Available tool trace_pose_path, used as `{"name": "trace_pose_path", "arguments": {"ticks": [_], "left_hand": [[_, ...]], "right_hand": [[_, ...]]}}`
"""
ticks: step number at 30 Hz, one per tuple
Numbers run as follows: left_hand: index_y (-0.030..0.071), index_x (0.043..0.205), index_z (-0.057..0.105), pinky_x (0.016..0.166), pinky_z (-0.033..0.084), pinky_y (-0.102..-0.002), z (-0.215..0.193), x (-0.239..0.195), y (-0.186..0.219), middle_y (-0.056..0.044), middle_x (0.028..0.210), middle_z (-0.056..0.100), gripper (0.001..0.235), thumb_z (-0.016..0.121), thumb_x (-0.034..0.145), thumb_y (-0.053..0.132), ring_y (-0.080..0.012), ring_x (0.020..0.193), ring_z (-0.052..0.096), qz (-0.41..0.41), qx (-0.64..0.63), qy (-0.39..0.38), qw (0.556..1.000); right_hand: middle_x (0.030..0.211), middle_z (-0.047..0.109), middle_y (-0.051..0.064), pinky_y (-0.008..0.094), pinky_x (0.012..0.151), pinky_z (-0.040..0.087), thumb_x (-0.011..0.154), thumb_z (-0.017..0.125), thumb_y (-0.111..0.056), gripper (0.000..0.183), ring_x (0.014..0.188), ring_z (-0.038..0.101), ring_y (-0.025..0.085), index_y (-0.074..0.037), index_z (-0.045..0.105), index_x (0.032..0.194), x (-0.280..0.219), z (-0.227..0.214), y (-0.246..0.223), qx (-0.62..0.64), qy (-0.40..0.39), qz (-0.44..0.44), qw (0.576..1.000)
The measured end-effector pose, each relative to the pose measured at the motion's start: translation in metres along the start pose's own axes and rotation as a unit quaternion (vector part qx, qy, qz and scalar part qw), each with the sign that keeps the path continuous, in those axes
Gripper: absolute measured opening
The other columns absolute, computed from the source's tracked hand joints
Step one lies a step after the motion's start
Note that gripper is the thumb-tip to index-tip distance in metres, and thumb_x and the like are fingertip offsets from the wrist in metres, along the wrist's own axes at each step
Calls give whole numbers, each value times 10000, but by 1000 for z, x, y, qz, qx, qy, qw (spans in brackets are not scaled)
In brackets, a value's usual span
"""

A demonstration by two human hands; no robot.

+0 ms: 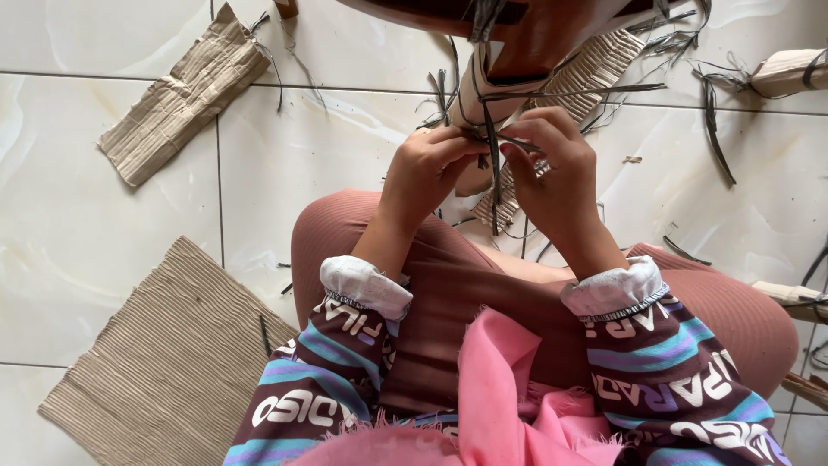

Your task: Wrapping a wooden chair leg with strips of dried plant material and securing them with thin black cords.

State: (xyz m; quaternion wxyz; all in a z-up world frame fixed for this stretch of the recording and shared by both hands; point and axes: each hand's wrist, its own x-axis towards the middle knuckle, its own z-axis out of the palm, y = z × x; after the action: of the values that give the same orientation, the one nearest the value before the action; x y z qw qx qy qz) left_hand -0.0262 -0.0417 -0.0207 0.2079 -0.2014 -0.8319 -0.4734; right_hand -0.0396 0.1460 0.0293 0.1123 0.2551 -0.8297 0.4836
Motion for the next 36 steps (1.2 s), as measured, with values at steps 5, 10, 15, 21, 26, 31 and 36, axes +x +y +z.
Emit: {"name": "trace_pose_path", "arguments": {"ticks": [5,10,15,21,26,31,36], "left_hand": [[184,971,751,743,549,-350,-3,0,1,0,824,694,78,726,951,112,-237,741,701,7,26,-5,1000],[218,980,726,754,535,-333,0,-3,0,34,801,681,60,706,967,163,-206,738,693,-1,49,-8,999],[199,1040,701,767,544,-322,3,-7,-8,19,798,729,123,713,959,107,-191,728,728,-50,-10,14,999],[194,1027,686,744,534,-321,0,-6,1,5,738,708,53,696,984,164,-214,687,708,-50,-7,19,999],[153,1016,692,663,548,-307,-1,-2,6,-39,772,730,86,733,948,122,-235,703,728,-52,-22,39,998],[144,989,715,617,542,-238,-3,-2,6,-9,779,742,84,726,938,78,-157,684,737,-77,-80,60,992],[47,1046,693,547,577,-293,-2,0,8,-128,868,694,93,655,973,5,-264,619,735,-74,-108,78,988]], "right_hand": [[1076,682,159,387,634,586,974,682,76,129,778,675,300,15,743,1070,2,5,2,0,-7,-55,998],[1047,712,181,405,746,602,973,693,102,59,877,715,354,63,735,986,-1,9,6,-40,-4,-94,995],[848,666,105,372,588,552,983,696,101,121,674,668,297,-5,753,974,-5,9,16,-5,1,-47,999],[781,599,86,385,563,520,1032,672,-8,73,638,620,276,-43,732,1011,-8,14,17,-11,1,-45,999],[758,574,104,385,559,504,1003,663,62,105,623,596,292,-25,722,998,-8,14,16,-5,-4,-44,999],[758,567,121,396,547,490,973,659,112,130,616,587,318,-7,708,991,-9,15,13,-7,-6,-48,999],[765,576,120,379,531,476,963,604,138,181,591,573,314,-2,707,911,-11,20,19,-47,-12,-78,996]]}}
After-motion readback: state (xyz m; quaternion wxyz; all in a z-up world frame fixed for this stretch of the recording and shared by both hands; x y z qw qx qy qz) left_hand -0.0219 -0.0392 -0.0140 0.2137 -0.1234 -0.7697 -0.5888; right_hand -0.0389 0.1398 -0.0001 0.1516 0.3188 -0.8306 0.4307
